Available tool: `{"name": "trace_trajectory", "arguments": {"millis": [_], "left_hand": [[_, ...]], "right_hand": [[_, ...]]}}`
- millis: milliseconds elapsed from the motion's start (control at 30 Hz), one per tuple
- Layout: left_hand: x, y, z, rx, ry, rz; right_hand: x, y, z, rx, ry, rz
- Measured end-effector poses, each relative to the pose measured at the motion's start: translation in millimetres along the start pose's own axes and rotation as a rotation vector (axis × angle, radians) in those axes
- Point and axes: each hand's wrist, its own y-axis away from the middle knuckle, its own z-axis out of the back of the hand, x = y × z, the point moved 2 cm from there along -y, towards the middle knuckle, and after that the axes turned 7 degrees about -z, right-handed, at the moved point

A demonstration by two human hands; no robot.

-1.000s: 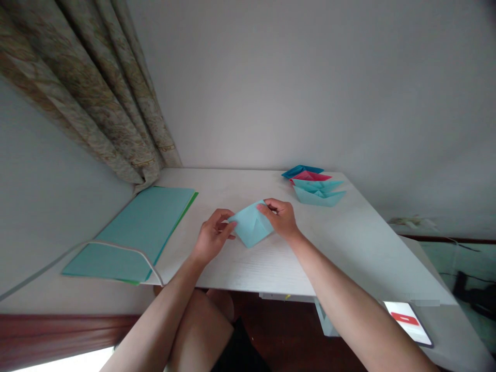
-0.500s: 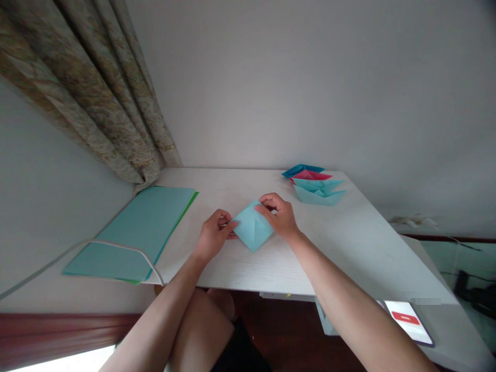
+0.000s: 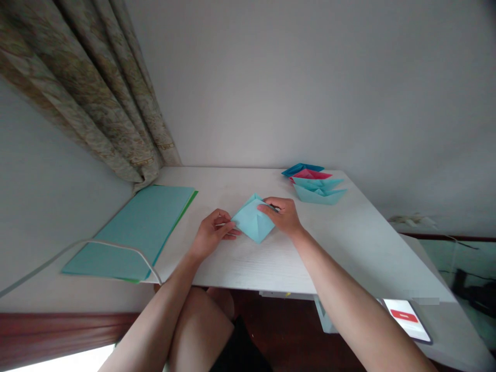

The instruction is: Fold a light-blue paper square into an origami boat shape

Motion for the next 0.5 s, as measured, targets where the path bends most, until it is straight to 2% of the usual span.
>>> {"name": "trace_trajectory", "arguments": {"millis": [200, 500], "left_hand": [[0.1, -0.2, -1.9, 0.030, 0.010, -0.077], [4.2, -1.7, -1.9, 0.061, -0.026, -0.120]], "right_hand": [[0.3, -2.2, 1.2, -0.041, -0.118, 0.091], [4.4, -2.1, 2.6, -0.121, -0.086, 0.156]]}}
